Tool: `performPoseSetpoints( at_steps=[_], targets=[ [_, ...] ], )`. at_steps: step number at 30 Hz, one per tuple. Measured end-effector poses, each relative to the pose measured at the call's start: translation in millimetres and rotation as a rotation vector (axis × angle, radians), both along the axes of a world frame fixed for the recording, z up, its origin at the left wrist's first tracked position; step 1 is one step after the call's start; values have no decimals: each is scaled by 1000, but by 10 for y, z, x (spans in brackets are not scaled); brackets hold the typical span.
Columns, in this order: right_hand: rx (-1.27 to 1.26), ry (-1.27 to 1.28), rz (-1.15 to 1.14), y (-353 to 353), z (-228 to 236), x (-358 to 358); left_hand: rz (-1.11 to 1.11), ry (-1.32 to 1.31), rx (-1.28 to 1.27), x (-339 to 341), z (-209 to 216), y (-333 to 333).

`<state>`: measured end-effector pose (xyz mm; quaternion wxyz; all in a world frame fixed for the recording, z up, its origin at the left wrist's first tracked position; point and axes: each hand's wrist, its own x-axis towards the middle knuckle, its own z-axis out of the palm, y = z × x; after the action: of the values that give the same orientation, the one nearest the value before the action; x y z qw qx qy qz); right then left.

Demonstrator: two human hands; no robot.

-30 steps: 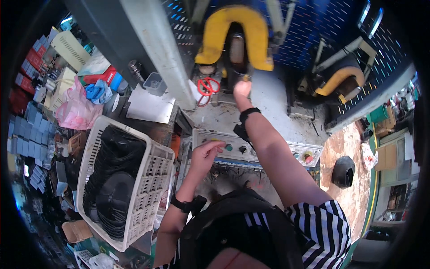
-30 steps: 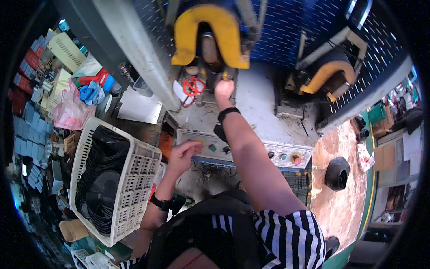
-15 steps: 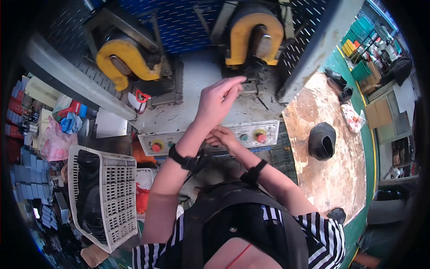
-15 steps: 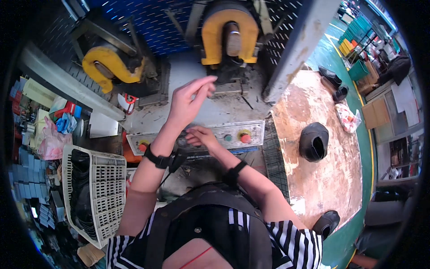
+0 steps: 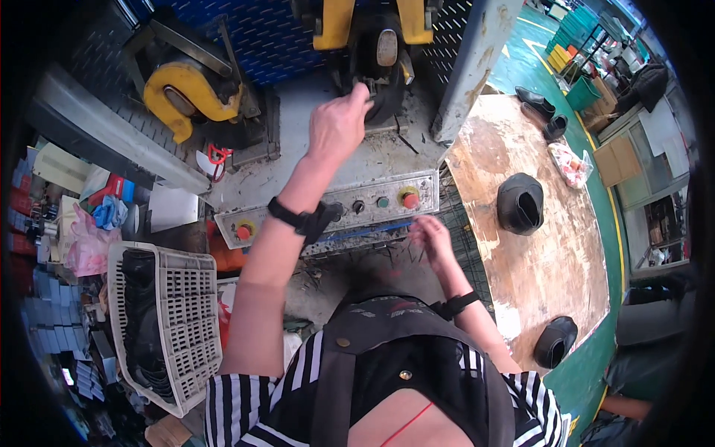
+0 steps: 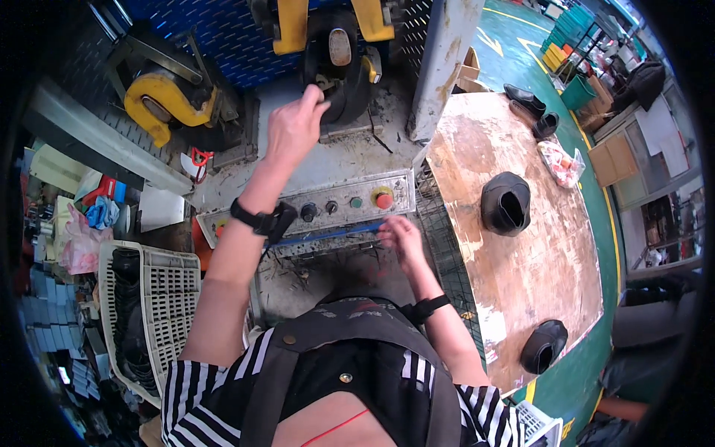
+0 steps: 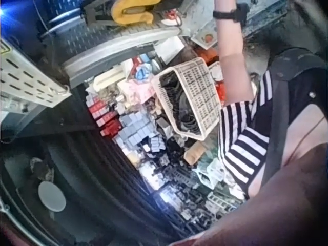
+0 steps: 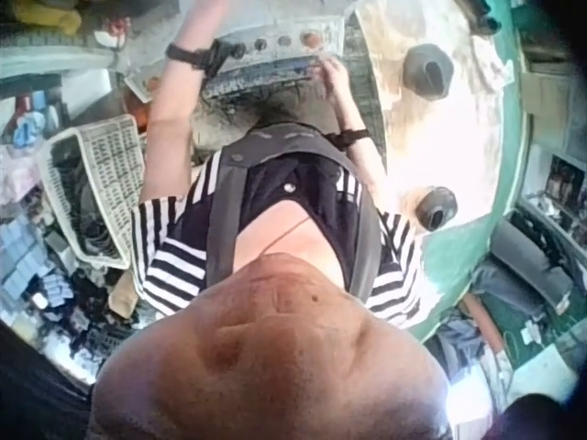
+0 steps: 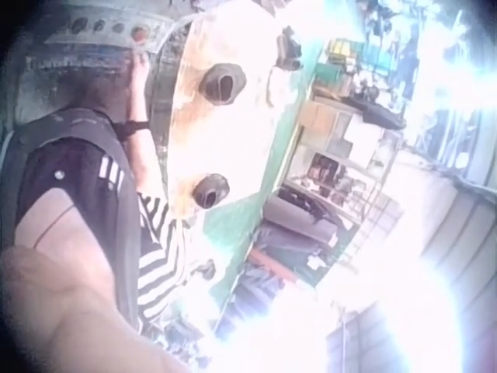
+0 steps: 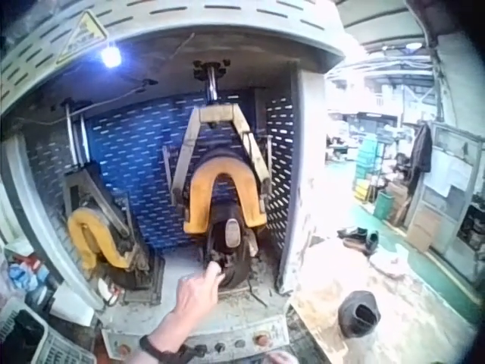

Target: Placing shoe uppers onto an industrial shaping machine and removing them after processing.

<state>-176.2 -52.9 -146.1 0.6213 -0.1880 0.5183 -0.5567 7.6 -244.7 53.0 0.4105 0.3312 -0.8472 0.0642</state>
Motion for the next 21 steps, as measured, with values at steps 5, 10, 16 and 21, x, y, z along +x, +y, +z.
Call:
performPoseSetpoints(
  at_steps=[5, 10, 16, 21],
  targets=[
    [-139, -254, -115, 69, 505, -462, -359, -392, 51, 409, -109, 922],
    [-175, -462, 321, 361, 1004, -205, -659, -560, 17, 411, -332, 1451],
    [-304, -697, 73, 971, 741, -305, -731, -212, 27, 141, -418, 1925],
    [-504, -789, -225, 1658, 416, -788, -868, -101, 451, -347, -549, 2651]
  ],
)
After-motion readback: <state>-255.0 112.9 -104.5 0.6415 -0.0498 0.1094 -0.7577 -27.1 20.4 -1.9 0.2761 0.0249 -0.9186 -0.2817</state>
